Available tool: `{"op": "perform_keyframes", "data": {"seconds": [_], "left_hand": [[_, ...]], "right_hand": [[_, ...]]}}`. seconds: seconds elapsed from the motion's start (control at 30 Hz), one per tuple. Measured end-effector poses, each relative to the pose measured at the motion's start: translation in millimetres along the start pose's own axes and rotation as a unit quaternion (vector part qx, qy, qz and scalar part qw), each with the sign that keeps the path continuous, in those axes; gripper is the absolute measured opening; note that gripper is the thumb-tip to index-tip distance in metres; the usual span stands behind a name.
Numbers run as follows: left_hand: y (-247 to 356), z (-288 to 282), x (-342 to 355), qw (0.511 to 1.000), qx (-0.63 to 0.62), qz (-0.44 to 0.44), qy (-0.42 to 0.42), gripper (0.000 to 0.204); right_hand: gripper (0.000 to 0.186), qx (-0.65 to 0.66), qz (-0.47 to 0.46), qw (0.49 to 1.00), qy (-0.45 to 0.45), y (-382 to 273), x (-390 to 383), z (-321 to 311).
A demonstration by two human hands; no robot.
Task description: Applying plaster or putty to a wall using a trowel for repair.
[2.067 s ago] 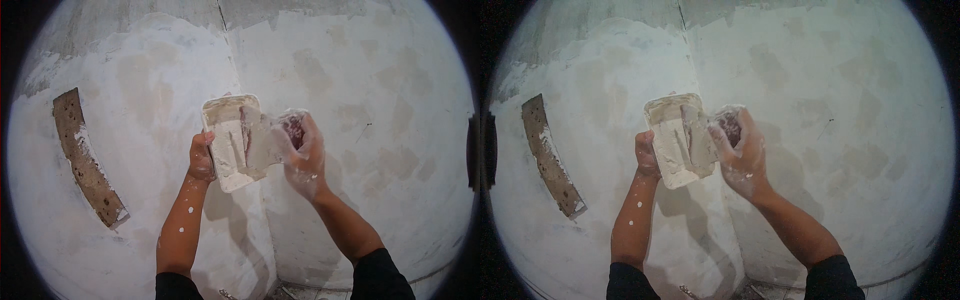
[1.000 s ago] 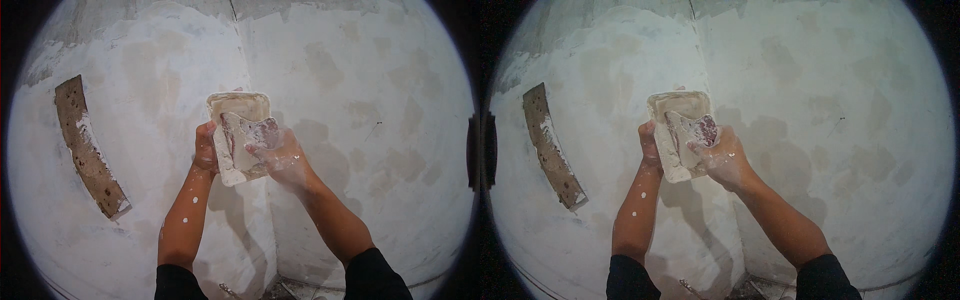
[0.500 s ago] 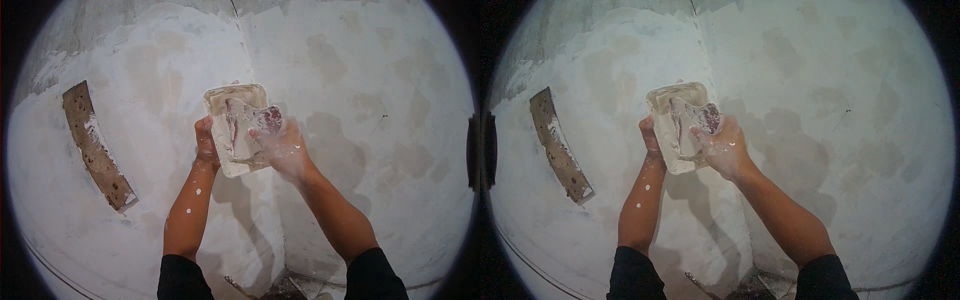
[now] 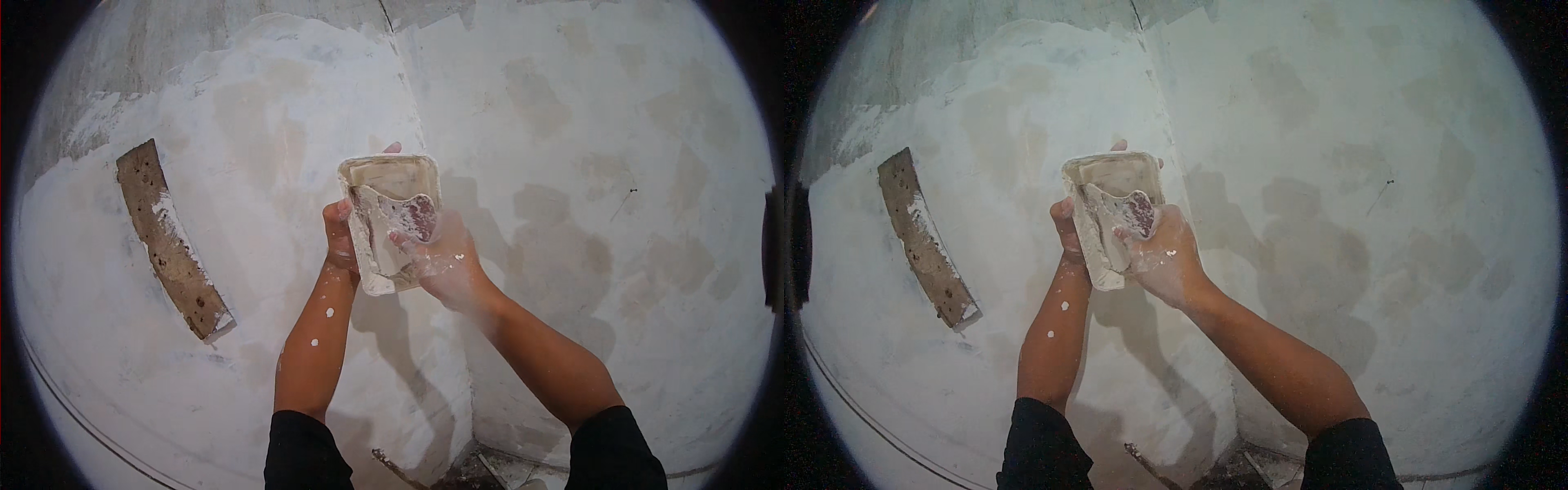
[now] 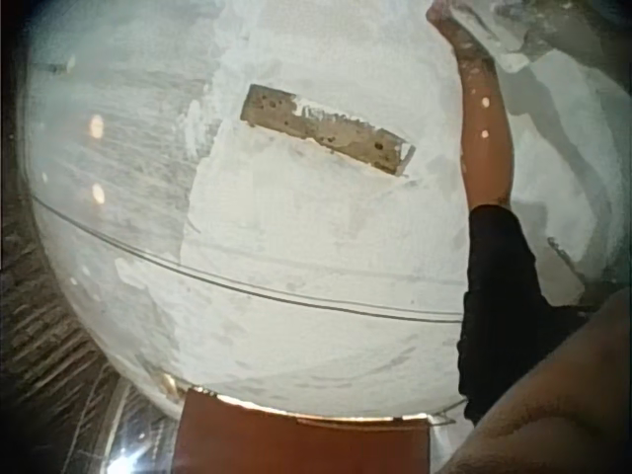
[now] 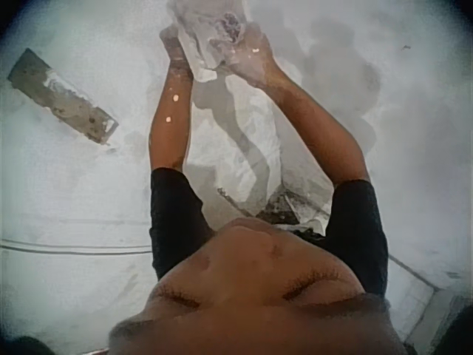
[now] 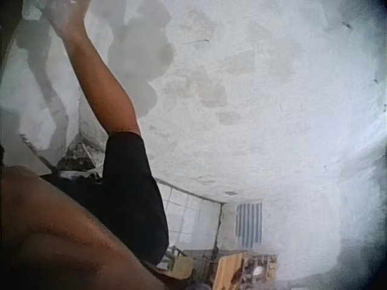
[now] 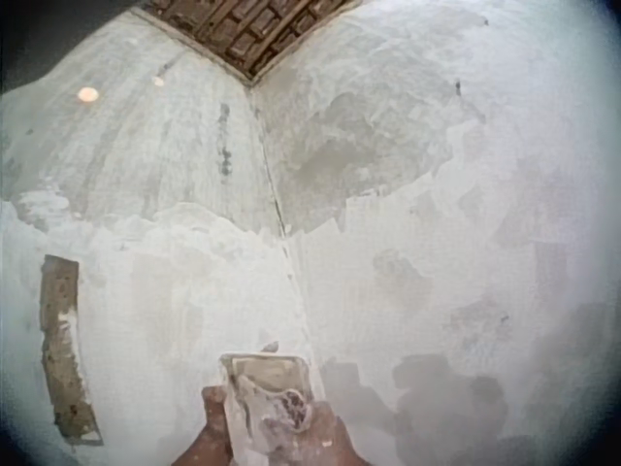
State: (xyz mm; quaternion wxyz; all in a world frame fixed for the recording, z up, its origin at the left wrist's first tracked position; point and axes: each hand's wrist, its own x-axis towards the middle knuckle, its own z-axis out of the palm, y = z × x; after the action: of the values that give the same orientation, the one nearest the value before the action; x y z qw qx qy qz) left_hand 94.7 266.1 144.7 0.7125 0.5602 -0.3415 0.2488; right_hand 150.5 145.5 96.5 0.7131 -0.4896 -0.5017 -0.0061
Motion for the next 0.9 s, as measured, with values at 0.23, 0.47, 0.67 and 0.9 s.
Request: {"op": "perform_keyframes", "data": {"seconds": [0.23, 0.47, 0.67, 0.9], "left_hand": [[2, -4, 0, 0.999, 0.035, 0.013, -0.001, 0.113], [-1, 2, -2, 0.994, 0.103, 0.016, 0.027, 0.127], [-9, 1, -5, 0.987, 0.153, 0.003, 0.042, 0.120], [-21, -23, -4, 0.994, 0.080, -0.043, 0.067, 0.118]], "right_hand": [[0.025, 0.144, 0.029, 0.988, -0.040, -7, -5, 0], [0.014, 0.160, 0.022, 0.984, -0.079, -14, -5, -10], [0.015, 0.224, 0.063, 0.967, -0.105, -4, 4, -26], [0.021, 0.230, 0.134, 0.954, -0.141, -36, 6, -45]]}}
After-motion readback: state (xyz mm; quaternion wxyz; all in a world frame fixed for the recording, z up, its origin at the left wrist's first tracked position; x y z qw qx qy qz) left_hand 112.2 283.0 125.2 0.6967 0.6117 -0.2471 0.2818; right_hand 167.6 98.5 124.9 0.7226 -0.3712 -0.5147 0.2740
